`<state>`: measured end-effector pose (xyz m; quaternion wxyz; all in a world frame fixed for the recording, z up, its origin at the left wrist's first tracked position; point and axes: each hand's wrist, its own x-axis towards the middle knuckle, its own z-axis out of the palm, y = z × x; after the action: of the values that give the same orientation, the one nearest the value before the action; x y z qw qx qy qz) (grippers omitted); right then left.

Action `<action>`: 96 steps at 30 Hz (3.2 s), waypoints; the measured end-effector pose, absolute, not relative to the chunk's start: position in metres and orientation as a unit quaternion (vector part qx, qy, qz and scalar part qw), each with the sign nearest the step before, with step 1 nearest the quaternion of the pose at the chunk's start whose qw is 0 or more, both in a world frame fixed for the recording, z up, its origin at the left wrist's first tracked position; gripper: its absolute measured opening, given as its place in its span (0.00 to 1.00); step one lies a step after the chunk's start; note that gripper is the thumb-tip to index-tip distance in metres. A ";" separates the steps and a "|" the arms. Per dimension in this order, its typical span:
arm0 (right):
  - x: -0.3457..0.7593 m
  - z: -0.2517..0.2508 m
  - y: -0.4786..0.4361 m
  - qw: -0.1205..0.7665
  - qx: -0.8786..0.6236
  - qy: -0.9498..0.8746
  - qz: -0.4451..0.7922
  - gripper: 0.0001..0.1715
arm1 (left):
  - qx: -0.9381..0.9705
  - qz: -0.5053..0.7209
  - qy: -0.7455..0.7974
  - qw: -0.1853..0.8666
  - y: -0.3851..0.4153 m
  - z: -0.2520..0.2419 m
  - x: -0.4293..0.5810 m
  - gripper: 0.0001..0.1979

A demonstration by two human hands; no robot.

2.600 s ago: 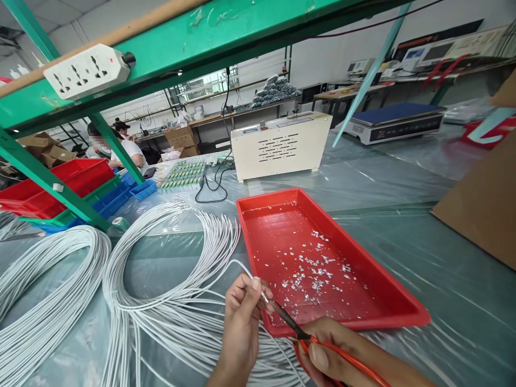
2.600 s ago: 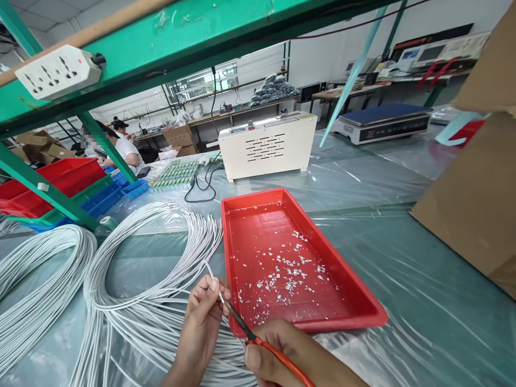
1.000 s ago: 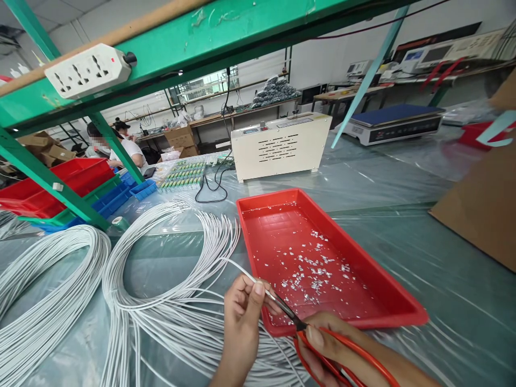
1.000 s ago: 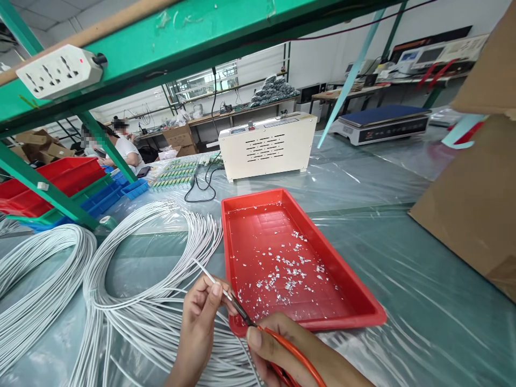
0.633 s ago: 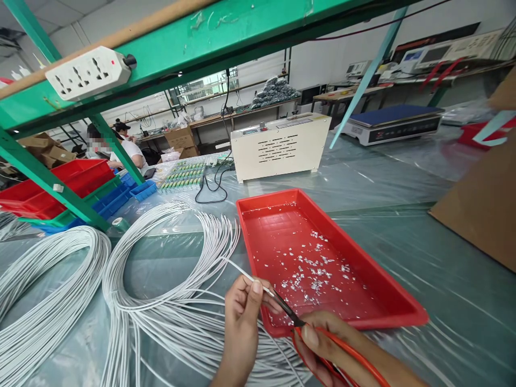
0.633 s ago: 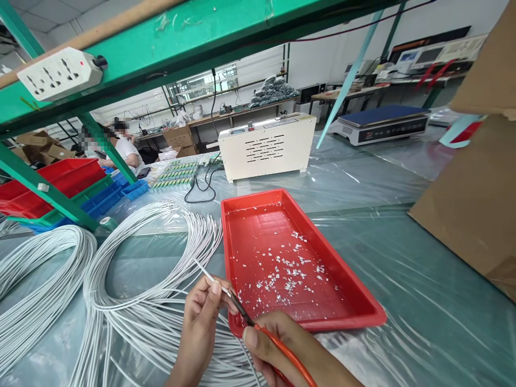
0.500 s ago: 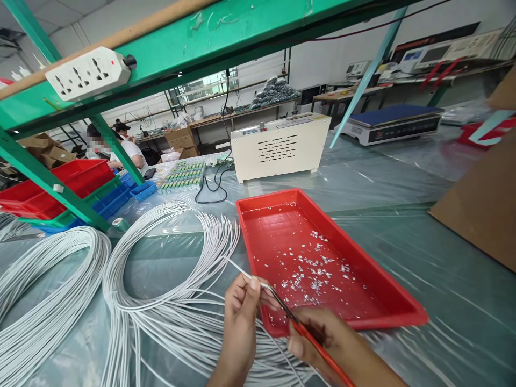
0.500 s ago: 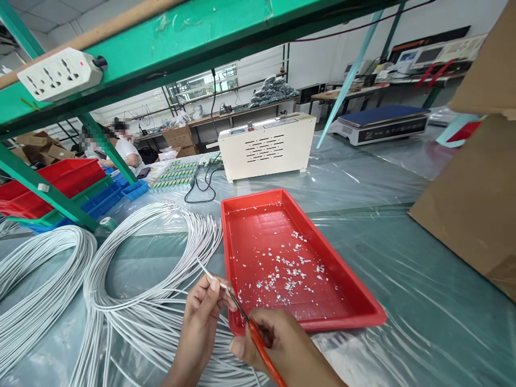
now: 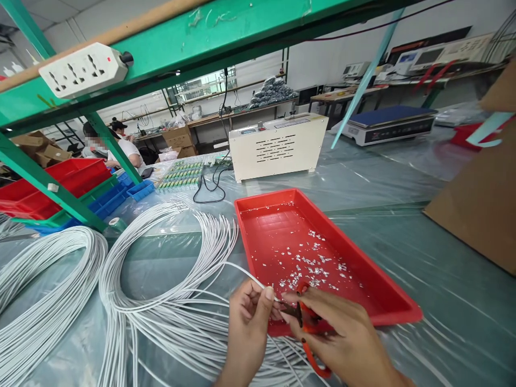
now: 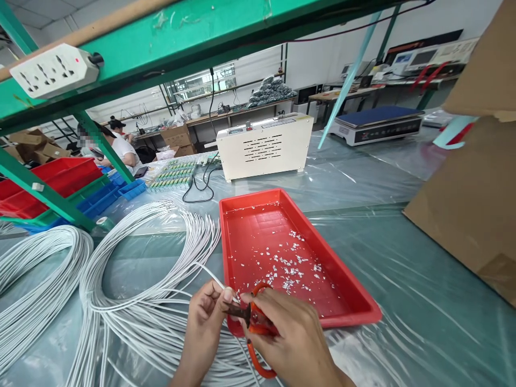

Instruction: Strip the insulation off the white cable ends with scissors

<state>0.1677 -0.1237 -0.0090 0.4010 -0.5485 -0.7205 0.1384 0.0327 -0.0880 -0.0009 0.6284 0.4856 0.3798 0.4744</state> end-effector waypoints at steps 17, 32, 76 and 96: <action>0.179 -0.012 -0.120 0.331 -0.575 -0.747 -0.040 0.15 | 0.507 0.422 0.394 0.641 -0.087 -0.003 0.029 0.13; 0.174 0.001 -0.119 0.372 -0.543 -0.708 0.254 0.05 | 0.539 0.416 0.386 0.623 -0.086 -0.006 0.028 0.15; 0.185 0.003 -0.108 0.453 -0.457 -0.431 0.632 0.13 | 0.566 0.399 0.422 0.585 -0.084 -0.008 0.024 0.19; 0.183 -0.003 -0.110 0.473 -0.438 -0.436 0.628 0.12 | 0.785 0.309 0.373 0.386 -0.095 -0.001 0.027 0.16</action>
<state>0.1826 -0.1104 -0.0026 0.4732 -0.4381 -0.4358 0.6279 0.0273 -0.0953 -0.0006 0.3862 0.7850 0.3726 0.3094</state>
